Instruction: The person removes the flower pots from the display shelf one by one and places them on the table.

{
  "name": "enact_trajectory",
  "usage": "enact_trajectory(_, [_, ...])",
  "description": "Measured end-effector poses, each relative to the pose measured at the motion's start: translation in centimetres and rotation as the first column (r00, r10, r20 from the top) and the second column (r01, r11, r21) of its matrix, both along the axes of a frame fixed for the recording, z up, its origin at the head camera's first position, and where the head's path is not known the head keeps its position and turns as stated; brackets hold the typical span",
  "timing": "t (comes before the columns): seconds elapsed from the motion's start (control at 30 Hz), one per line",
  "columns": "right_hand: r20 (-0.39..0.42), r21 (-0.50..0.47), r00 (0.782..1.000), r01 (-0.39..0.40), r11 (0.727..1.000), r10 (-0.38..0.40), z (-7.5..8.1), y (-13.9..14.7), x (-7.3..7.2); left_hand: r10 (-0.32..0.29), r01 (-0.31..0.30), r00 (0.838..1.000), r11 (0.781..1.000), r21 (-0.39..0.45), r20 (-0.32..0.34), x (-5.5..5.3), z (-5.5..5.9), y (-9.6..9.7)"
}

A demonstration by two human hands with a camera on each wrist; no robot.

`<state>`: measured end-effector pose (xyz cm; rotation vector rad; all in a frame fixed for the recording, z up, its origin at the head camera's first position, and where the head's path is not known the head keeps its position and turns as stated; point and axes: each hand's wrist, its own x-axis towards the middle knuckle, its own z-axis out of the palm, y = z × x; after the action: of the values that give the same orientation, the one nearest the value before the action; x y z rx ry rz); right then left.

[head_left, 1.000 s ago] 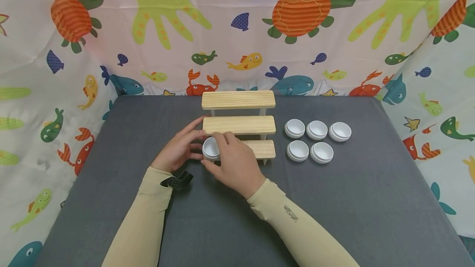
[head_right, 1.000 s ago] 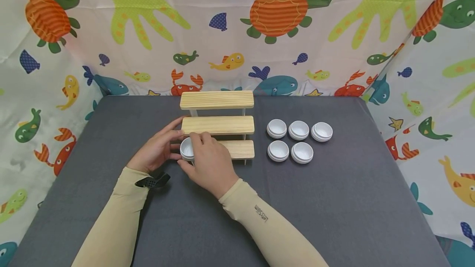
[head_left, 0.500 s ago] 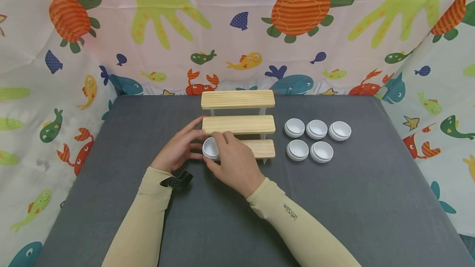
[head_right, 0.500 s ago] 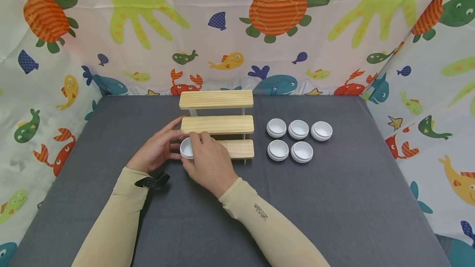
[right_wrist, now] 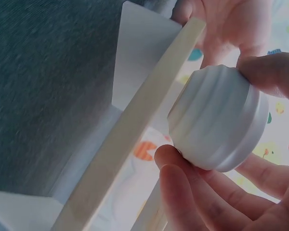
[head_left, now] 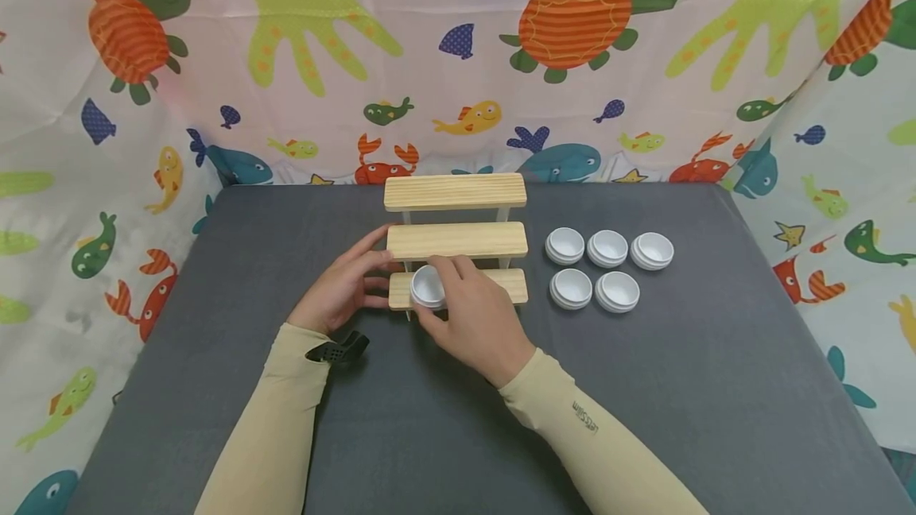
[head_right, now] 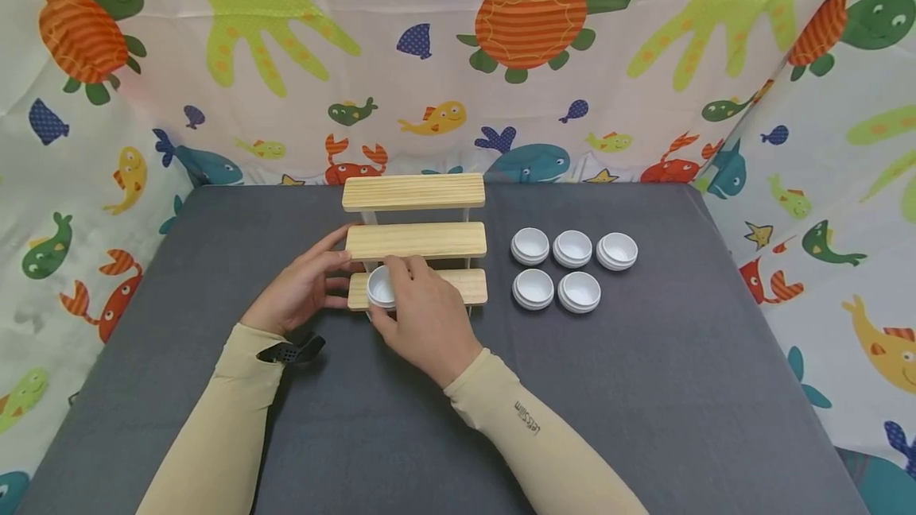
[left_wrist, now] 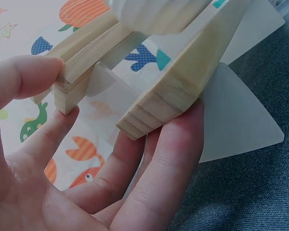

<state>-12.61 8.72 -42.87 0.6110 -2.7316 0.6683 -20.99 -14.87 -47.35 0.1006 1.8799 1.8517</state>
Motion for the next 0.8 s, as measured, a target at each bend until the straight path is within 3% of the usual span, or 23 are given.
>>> enact_trajectory(0.8, [-0.028, -0.014, 0.985, 0.167, 0.986, -0.168, 0.5, 7.4, 1.1, 0.009, -0.009, 1.0, 1.0, 0.011, 0.012, 0.1, 0.0, 0.2])
